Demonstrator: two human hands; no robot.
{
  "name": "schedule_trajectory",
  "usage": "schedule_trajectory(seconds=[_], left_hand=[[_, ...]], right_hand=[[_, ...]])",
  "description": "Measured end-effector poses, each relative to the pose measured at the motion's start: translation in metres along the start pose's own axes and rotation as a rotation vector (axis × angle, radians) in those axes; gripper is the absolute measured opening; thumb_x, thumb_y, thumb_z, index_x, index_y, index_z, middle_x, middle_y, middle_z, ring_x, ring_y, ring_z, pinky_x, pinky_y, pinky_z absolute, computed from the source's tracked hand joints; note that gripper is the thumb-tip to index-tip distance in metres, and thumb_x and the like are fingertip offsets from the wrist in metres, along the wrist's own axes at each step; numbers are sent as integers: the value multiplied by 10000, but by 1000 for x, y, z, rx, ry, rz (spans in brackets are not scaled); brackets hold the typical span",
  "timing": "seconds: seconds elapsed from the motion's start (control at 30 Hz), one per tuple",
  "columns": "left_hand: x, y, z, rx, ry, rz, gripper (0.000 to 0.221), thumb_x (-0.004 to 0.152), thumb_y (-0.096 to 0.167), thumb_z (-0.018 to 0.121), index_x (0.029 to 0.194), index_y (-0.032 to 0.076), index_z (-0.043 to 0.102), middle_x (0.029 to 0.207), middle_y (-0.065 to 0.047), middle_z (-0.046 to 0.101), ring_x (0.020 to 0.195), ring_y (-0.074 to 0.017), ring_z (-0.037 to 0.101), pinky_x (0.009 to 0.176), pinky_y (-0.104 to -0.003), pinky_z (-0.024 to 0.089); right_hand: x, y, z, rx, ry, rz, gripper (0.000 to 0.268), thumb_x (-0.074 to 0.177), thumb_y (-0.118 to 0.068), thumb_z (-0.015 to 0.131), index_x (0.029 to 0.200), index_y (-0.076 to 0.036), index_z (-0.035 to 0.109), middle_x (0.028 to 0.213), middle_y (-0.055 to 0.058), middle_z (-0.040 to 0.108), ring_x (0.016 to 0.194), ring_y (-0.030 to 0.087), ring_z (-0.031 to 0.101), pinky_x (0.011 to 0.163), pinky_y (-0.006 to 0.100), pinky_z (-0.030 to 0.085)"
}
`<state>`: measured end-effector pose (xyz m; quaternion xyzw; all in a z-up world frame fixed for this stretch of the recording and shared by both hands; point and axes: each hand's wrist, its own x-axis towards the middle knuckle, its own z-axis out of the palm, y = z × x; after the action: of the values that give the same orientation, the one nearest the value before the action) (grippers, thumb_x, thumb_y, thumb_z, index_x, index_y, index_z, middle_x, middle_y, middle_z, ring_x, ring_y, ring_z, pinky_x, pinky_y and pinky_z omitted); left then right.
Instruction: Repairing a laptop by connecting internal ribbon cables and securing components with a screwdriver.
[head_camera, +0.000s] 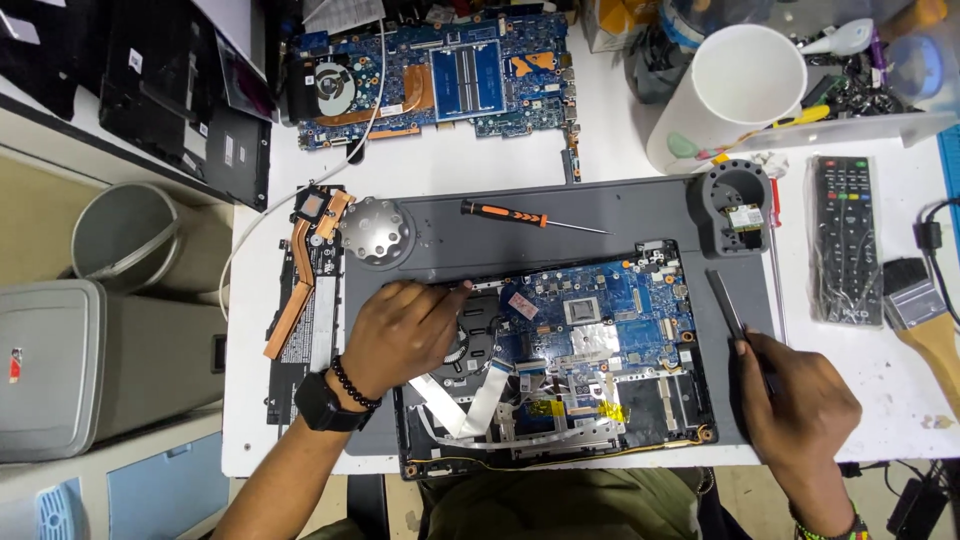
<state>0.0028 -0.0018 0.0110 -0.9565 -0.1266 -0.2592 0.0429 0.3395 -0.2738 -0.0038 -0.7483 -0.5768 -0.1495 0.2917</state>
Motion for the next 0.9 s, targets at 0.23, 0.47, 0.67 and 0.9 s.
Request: schedule_trajectory(seconds=[0.23,0.47,0.67,0.9], left_hand=[[0,-1,0,39,-3,-26,332,934,116,712,1261,58,713,799,-8,568,689,-178,502,638,-328,446],[4,1,1,14,-22,-63,290,956,92,696,1242,47,717,799,-4,580,669,-175,500,604,-331,431],[4,2,2,-55,-10,-78,298,947,66,706,1243,24,708,877,-28,630,709,-182,543,642,-331,456],[1,1,3,-76,26,-77,317,936,33,685,1251,-4,695,911,-50,640,737,-201,568,662,-344,472]], right_hand=[[0,0,3,-10,38,1,136,1066,-4,793,1144,108,787,1070,184,795,836,281,700,787,379,532],[-5,7,7,-117,-28,8,165,1118,-49,697,1222,38,791,1071,152,782,862,294,678,804,377,524],[7,-3,4,-94,-49,36,154,1095,-58,724,1209,9,804,1172,146,782,988,269,730,814,365,556],[-10,7,12,-151,-47,150,178,1124,-129,715,1266,-113,820,1177,87,749,913,235,727,659,368,497]])
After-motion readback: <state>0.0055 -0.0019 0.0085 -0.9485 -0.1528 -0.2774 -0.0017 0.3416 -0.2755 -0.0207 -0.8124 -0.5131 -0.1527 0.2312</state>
